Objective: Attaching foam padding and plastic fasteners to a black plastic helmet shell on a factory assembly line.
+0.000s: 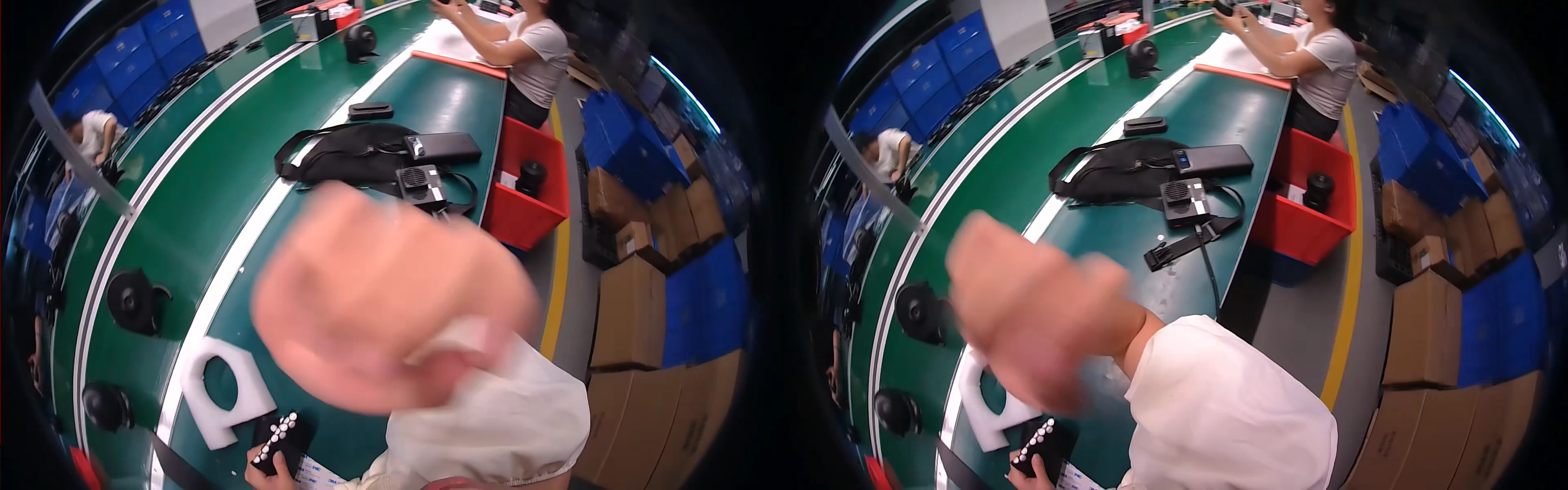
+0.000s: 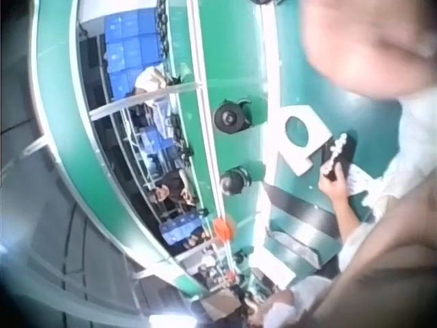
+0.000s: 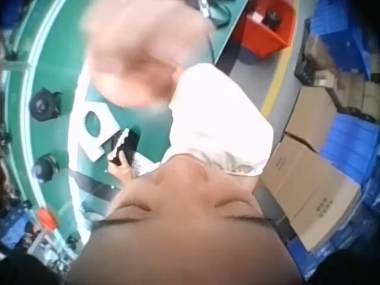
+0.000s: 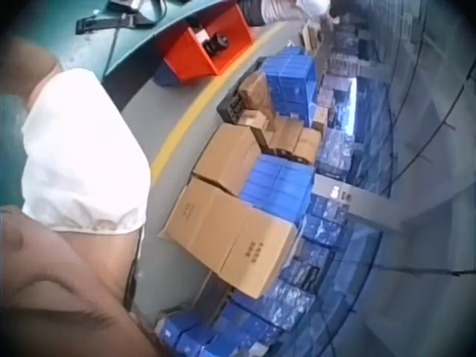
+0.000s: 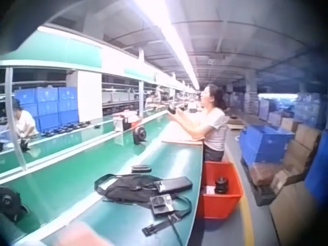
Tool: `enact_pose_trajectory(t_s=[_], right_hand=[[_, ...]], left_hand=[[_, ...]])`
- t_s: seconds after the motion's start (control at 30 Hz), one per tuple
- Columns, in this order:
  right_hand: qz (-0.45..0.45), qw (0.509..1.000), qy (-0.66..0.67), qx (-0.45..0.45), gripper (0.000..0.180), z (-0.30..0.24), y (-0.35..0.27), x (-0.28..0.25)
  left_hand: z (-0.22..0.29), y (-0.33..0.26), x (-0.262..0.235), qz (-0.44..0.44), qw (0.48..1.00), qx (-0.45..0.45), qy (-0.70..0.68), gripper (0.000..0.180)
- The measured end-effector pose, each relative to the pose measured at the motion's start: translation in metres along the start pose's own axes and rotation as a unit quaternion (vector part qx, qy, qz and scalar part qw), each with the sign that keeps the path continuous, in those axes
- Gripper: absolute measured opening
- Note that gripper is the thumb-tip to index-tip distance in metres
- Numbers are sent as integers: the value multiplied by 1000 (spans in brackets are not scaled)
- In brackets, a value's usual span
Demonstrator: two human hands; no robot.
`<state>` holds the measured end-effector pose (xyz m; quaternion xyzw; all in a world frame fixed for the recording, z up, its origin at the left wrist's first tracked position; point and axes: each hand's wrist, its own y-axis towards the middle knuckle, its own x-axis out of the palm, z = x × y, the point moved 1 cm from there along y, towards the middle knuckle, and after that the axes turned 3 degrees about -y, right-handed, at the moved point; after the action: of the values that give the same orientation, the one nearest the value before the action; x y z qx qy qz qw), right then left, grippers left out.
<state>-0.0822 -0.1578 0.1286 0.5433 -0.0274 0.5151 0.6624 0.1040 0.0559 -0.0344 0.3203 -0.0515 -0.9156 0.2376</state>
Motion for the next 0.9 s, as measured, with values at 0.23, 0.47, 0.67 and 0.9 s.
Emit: enact_pose_trajectory(t_s=[0.23,0.47,0.67,0.9], right_hand=[[-222,881,-212,360,6,101,-135,36],[-649,684,-198,268,57,116,-318,140],[-798,535,-247,129,101,137,-392,198],[-860,379,-342,5,75,135,-445,208]], left_hand=[[-13,6,3,-15,996,77,29,23],[-8,-10,1,-13,987,153,50,28],[-7,-9,-2,-54,994,90,17,27],[-6,-6,-6,-72,994,55,-53,22]])
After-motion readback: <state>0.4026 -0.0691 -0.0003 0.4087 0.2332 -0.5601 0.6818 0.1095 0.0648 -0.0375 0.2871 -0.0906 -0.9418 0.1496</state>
